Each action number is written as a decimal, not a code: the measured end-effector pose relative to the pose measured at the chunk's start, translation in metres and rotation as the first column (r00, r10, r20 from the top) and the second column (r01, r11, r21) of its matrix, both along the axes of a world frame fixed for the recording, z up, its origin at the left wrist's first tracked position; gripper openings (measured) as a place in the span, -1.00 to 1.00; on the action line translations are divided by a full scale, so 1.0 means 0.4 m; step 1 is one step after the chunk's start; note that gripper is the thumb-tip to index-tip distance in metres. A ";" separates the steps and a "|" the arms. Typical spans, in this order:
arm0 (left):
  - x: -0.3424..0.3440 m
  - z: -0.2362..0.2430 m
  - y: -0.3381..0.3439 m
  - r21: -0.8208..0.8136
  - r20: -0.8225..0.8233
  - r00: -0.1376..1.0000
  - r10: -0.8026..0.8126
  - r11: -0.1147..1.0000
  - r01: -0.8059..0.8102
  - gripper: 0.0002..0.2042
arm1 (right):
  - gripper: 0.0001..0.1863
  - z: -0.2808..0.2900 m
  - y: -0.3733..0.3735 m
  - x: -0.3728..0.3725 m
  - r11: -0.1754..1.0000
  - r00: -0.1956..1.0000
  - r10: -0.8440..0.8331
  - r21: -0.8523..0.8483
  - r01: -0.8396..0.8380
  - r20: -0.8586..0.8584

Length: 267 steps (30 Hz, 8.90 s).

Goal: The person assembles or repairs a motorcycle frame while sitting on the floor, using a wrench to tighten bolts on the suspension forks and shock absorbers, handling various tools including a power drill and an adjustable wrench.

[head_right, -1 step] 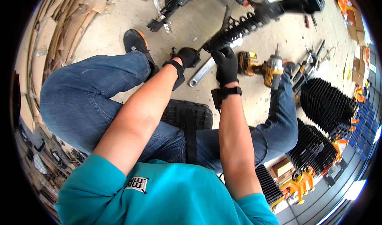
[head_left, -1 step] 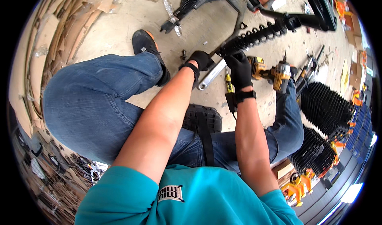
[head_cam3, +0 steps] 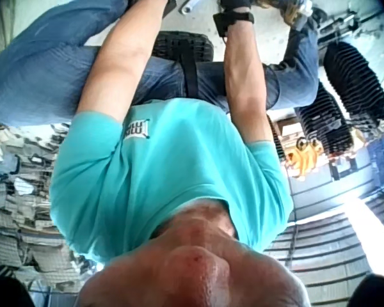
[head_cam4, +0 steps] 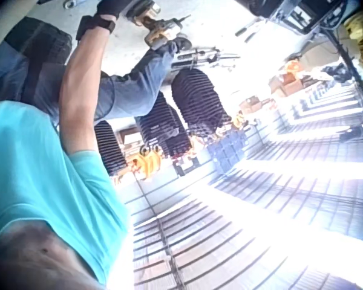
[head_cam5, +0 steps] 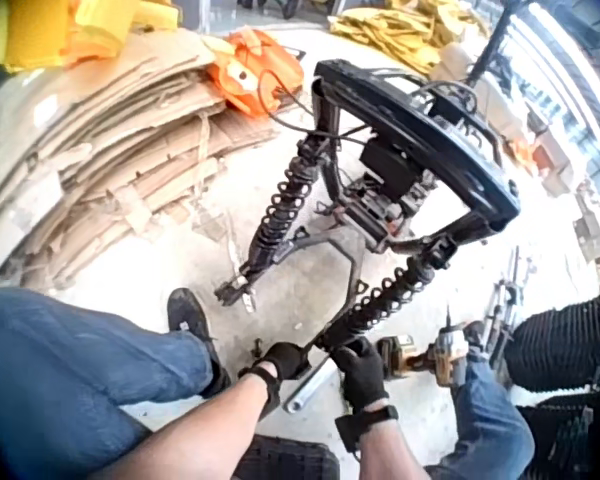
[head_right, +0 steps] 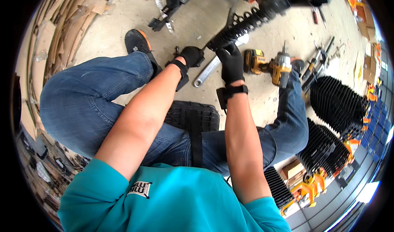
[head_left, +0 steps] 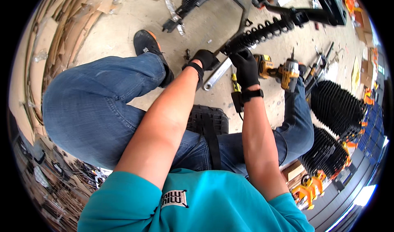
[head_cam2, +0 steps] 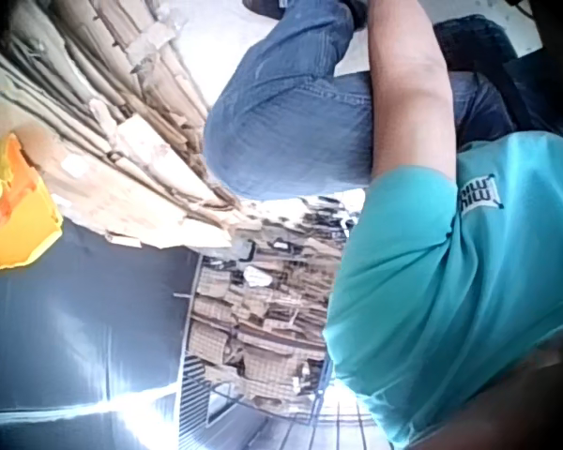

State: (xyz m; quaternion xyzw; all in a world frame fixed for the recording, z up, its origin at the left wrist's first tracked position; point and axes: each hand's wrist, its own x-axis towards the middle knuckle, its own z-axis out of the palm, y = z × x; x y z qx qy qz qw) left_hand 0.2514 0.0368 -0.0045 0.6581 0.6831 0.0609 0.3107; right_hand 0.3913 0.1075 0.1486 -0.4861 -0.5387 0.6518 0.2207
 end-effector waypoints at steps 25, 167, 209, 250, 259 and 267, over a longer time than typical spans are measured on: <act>-0.005 0.054 0.007 -0.457 0.409 0.763 0.501 0.836 -0.304 -0.73 | -0.82 -0.009 -0.064 -0.033 0.867 0.904 -0.393 -0.395 0.304 -0.168; 0.013 0.234 -0.024 -0.658 0.293 0.240 0.926 0.377 -0.652 -0.80 | -0.84 0.021 0.005 -0.023 0.903 0.961 0.160 -0.427 -0.049 0.227; 0.029 0.218 -0.022 -0.616 0.292 0.234 0.927 0.369 -0.696 -0.78 | -0.72 0.072 -0.022 -0.036 0.789 0.985 -0.146 -0.590 0.170 0.088; -0.160 0.178 -0.003 -0.627 0.697 -0.082 0.713 0.550 -0.552 -0.73 | -0.93 0.032 -0.043 -0.048 0.867 0.980 -0.197 -0.460 0.192 0.036; -0.152 0.278 0.004 -0.793 0.593 -0.266 0.760 0.496 -0.353 -0.79 | -0.83 0.026 -0.068 -0.057 0.857 0.955 -0.293 -0.458 0.237 -0.053; -0.150 0.267 -0.023 -0.740 0.648 -0.177 0.741 0.556 -0.379 -0.86 | -0.86 0.026 -0.070 -0.051 0.872 0.961 -0.272 -0.434 0.225 -0.047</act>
